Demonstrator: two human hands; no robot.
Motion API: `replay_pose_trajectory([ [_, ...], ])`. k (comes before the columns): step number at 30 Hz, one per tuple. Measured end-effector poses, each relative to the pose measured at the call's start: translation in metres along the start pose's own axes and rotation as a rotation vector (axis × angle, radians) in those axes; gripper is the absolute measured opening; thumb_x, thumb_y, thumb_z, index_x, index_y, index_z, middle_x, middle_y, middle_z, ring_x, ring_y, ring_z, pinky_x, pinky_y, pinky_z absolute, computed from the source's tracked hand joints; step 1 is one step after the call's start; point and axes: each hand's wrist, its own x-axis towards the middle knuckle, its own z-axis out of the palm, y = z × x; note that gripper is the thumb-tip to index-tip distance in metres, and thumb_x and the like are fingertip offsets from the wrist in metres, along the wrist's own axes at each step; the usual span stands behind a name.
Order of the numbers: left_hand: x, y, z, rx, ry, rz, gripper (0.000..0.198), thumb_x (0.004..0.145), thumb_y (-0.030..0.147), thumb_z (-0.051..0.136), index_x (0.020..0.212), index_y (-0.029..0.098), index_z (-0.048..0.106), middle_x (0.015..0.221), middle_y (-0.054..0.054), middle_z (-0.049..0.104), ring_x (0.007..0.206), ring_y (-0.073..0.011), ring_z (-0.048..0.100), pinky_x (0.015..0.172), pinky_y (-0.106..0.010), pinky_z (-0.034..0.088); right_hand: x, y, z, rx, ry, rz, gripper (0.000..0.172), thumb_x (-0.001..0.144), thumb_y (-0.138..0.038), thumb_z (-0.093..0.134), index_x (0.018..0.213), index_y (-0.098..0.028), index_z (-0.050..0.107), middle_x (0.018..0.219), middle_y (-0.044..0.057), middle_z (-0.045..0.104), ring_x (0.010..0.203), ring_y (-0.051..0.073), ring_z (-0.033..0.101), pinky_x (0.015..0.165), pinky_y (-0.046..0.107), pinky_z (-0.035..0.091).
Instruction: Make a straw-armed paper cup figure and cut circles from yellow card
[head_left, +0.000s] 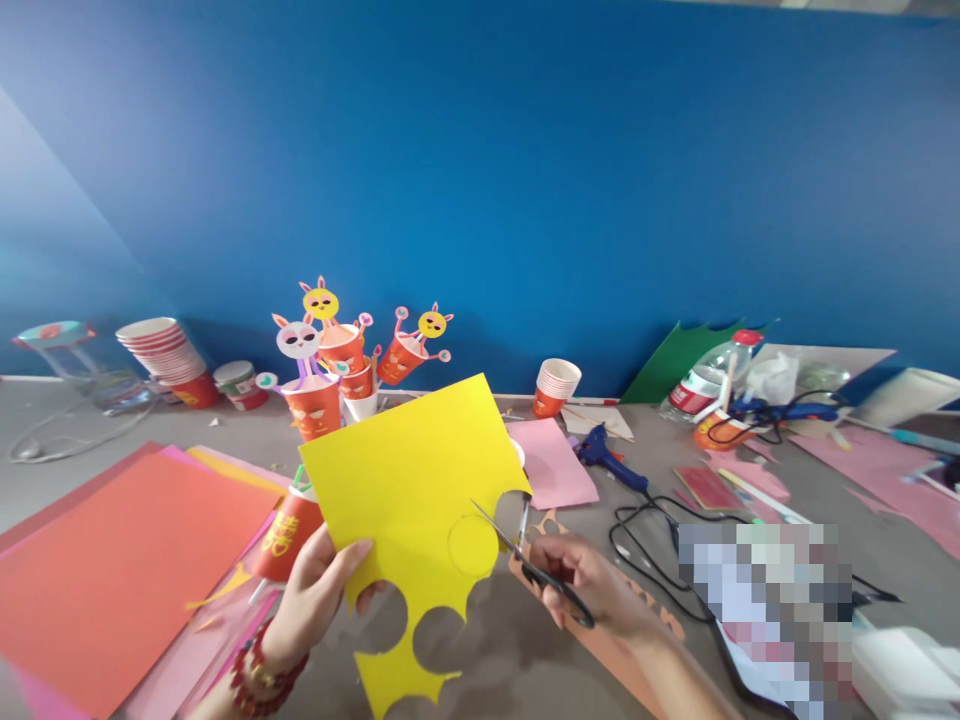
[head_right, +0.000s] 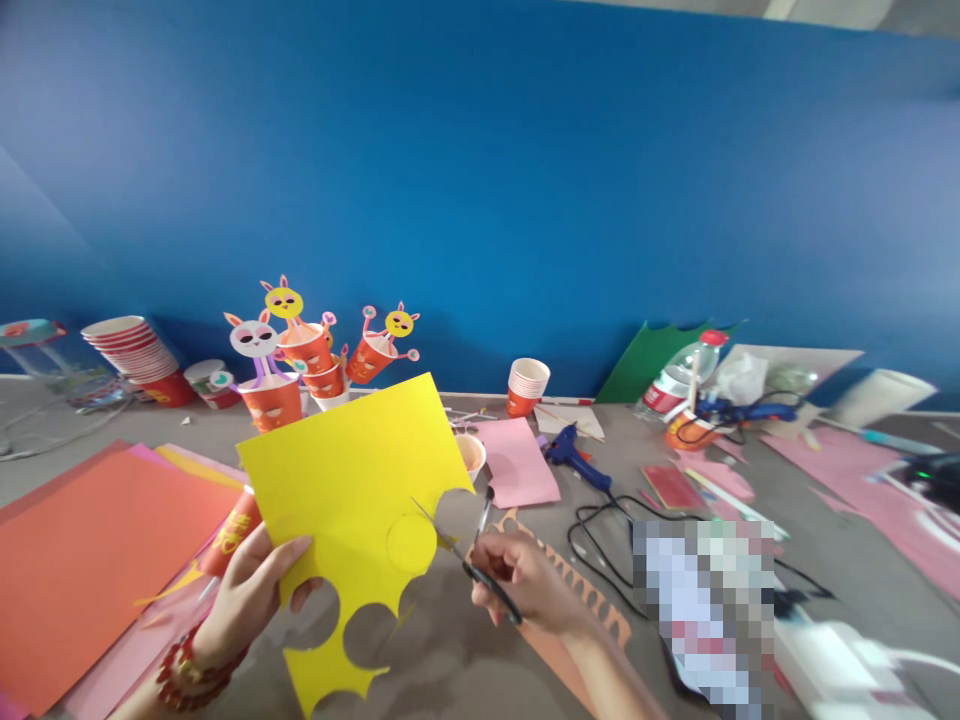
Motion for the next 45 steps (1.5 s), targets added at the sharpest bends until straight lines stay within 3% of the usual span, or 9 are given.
replay_pose_trajectory([
  [11, -0.0009, 0.0062, 0.0033, -0.012, 0.023, 0.016, 0.029, 0.078, 0.041, 0.071, 0.091, 0.016, 0.065, 0.068, -0.003, 0.07, 0.035, -0.0112, 0.053, 0.035, -0.023, 0.041, -0.0011, -0.0011, -0.002, 0.021, -0.023, 0.032, 0.029, 0.066, -0.031, 0.071, 0.061, -0.019, 0.045, 0.057, -0.006, 0.051, 0.044, 0.006, 0.045, 0.042, 0.017, 0.034],
  [20, -0.0006, 0.0057, 0.0015, 0.004, 0.015, 0.046, 0.028, 0.079, 0.041, 0.071, 0.093, 0.017, 0.065, 0.068, -0.002, 0.069, 0.036, -0.0111, 0.053, 0.034, -0.023, 0.042, -0.0021, -0.0062, -0.0028, -0.019, -0.05, -0.035, 0.032, 0.067, -0.033, 0.07, 0.06, -0.021, 0.041, 0.053, -0.007, 0.044, 0.045, 0.007, 0.042, 0.041, 0.018, 0.028],
  [25, -0.0006, 0.0041, -0.0003, 0.018, 0.016, 0.044, 0.027, 0.079, 0.04, 0.07, 0.092, 0.017, 0.065, 0.067, -0.002, 0.068, 0.036, -0.0121, 0.054, 0.033, -0.023, 0.042, -0.0011, -0.0024, -0.0039, -0.018, -0.043, 0.03, 0.03, 0.066, -0.03, 0.07, 0.06, -0.02, 0.043, 0.053, -0.008, 0.042, 0.043, 0.005, 0.039, 0.041, 0.017, 0.031],
  [31, 0.0004, 0.0051, -0.0008, 0.025, 0.02, 0.047, 0.026, 0.079, 0.041, 0.07, 0.091, 0.018, 0.065, 0.067, -0.002, 0.069, 0.035, -0.0117, 0.053, 0.034, -0.024, 0.043, 0.0, 0.0023, -0.0058, 0.005, -0.053, 0.024, 0.039, 0.063, -0.038, 0.076, 0.061, -0.019, 0.042, 0.059, -0.006, 0.047, 0.044, 0.005, 0.043, 0.04, 0.017, 0.038],
  [45, -0.0008, 0.0082, 0.0004, 0.029, 0.07, 0.034, 0.029, 0.077, 0.041, 0.072, 0.092, 0.017, 0.064, 0.063, 0.0, 0.068, 0.034, -0.0098, 0.051, 0.034, -0.021, 0.043, -0.0004, -0.001, -0.0069, 0.012, -0.103, 0.006, 0.054, 0.062, -0.052, 0.081, 0.059, -0.02, 0.038, 0.056, -0.007, 0.043, 0.045, 0.005, 0.043, 0.039, 0.016, 0.034],
])
